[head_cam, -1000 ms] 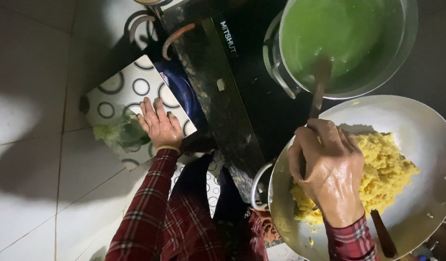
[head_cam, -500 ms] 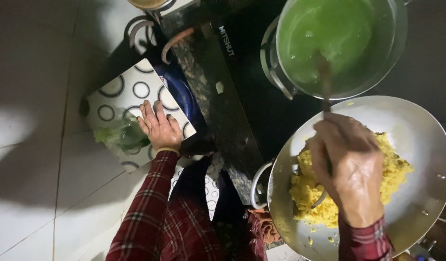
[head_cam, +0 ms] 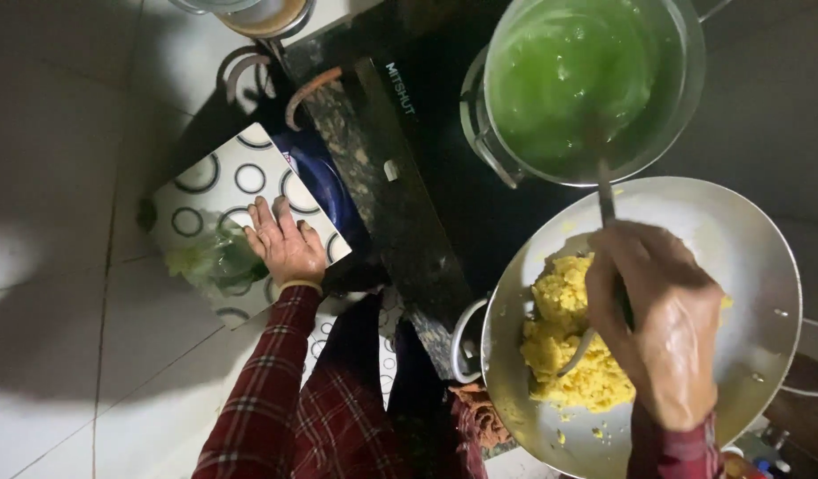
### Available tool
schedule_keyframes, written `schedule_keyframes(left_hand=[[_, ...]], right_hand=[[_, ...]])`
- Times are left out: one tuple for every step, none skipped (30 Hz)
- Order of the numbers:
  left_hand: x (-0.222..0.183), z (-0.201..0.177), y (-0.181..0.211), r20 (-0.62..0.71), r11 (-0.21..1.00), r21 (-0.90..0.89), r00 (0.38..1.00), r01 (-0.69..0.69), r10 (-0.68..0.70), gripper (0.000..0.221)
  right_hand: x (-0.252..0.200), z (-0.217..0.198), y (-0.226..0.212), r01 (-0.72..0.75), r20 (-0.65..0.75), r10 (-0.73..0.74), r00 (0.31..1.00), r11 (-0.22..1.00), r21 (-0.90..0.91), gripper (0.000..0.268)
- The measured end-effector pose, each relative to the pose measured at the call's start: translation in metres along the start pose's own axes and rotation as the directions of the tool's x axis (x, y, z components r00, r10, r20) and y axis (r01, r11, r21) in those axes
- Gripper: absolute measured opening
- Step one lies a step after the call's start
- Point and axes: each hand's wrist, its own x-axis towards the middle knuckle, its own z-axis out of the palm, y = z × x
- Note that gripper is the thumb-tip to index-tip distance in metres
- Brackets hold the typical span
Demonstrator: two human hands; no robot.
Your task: Stirring a green liquid in a pot and a yellow mash in a pan on a stove simultaneously.
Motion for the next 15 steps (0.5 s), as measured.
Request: schedule_keyframes(left_hand=[[0.0, 0.0, 0.001, 0.004, 1.0, -0.008, 1.0, 0.004, -0.004, 0.057], [0.0, -0.002, 0.001, 0.008, 1.0, -0.016, 1.0, 0.008, -0.008, 0.057], [-0.001, -0.001, 0.001, 0.003, 1.0, -0.024, 1.0, 0.007, -0.007, 0.057], [-0.002, -0.002, 0.001, -0.008, 1.0, -0.019, 1.0, -0.003, 0.003, 0.056], [0.0, -0.002, 0.001, -0.025, 1.0, -0.015, 1.0, -0.016, 0.015, 0.055], [-0.002, 0.004, -0.003, -0.036, 1.0, -0.024, 0.999, -0.019, 0.018, 0.055], [-0.002, 0.01, -0.007, -0.152, 0.996, 0.03, 0.985, -0.081, 0.085, 0.051], [-0.001, 0.016, -0.011, -0.262, 0.987, 0.089, 0.953, -0.135, 0.154, 0.047], [0.0, 0.016, -0.011, -0.27, 0.987, 0.082, 0.95, -0.142, 0.159, 0.047], [0.001, 0.017, -0.012, -0.259, 0.988, 0.078, 0.954, -0.134, 0.15, 0.047], [0.0, 0.018, -0.012, -0.243, 0.989, 0.072, 0.959, -0.13, 0.144, 0.048], [-0.002, 0.017, -0.013, -0.247, 0.988, 0.063, 0.957, -0.14, 0.151, 0.048], [-0.002, 0.016, -0.013, -0.222, 0.988, 0.074, 0.964, -0.135, 0.148, 0.051], [-0.003, 0.015, -0.013, -0.197, 0.988, 0.086, 0.97, -0.13, 0.144, 0.055], [-0.004, 0.014, -0.013, -0.205, 0.987, 0.075, 0.967, -0.139, 0.152, 0.055]], right_hand=[[-0.001, -0.006, -0.005, 0.031, 0.018, -0.033, 0.999, 0.994, 0.108, 0.014], [-0.001, -0.012, -0.01, 0.059, 0.033, -0.068, 0.997, 0.975, 0.216, 0.017], [0.001, -0.004, -0.008, 0.062, 0.029, -0.07, 0.997, 0.976, 0.208, 0.017], [0.003, 0.002, -0.008, 0.052, 0.027, -0.058, 0.998, 0.98, 0.194, 0.011], [0.006, 0.009, -0.007, 0.044, 0.018, -0.048, 0.999, 0.983, 0.178, 0.017], [0.011, 0.014, -0.004, 0.049, 0.008, -0.051, 0.999, 0.984, 0.168, 0.017], [0.017, 0.018, -0.001, 0.071, -0.065, -0.064, 0.996, 0.993, 0.096, 0.016], [0.022, 0.023, 0.004, 0.086, -0.137, -0.082, 0.987, 0.996, 0.022, 0.017], [0.011, 0.025, 0.01, 0.085, -0.146, -0.082, 0.986, 0.996, 0.013, 0.017], [0.0, 0.028, 0.017, 0.026, -0.131, -0.025, 0.991, 1.0, 0.008, 0.016], [-0.013, 0.031, 0.024, -0.037, -0.116, 0.037, 0.993, 0.999, 0.001, 0.016], [-0.018, 0.029, 0.015, -0.044, -0.124, 0.043, 0.991, 0.999, -0.008, 0.016], [-0.022, 0.027, 0.007, -0.059, -0.106, 0.061, 0.992, 0.998, 0.028, 0.016], [-0.027, 0.026, -0.002, -0.074, -0.088, 0.079, 0.993, 0.995, 0.065, 0.016], [-0.017, 0.023, -0.013, -0.077, -0.1, 0.082, 0.992, 0.996, 0.054, 0.016]])
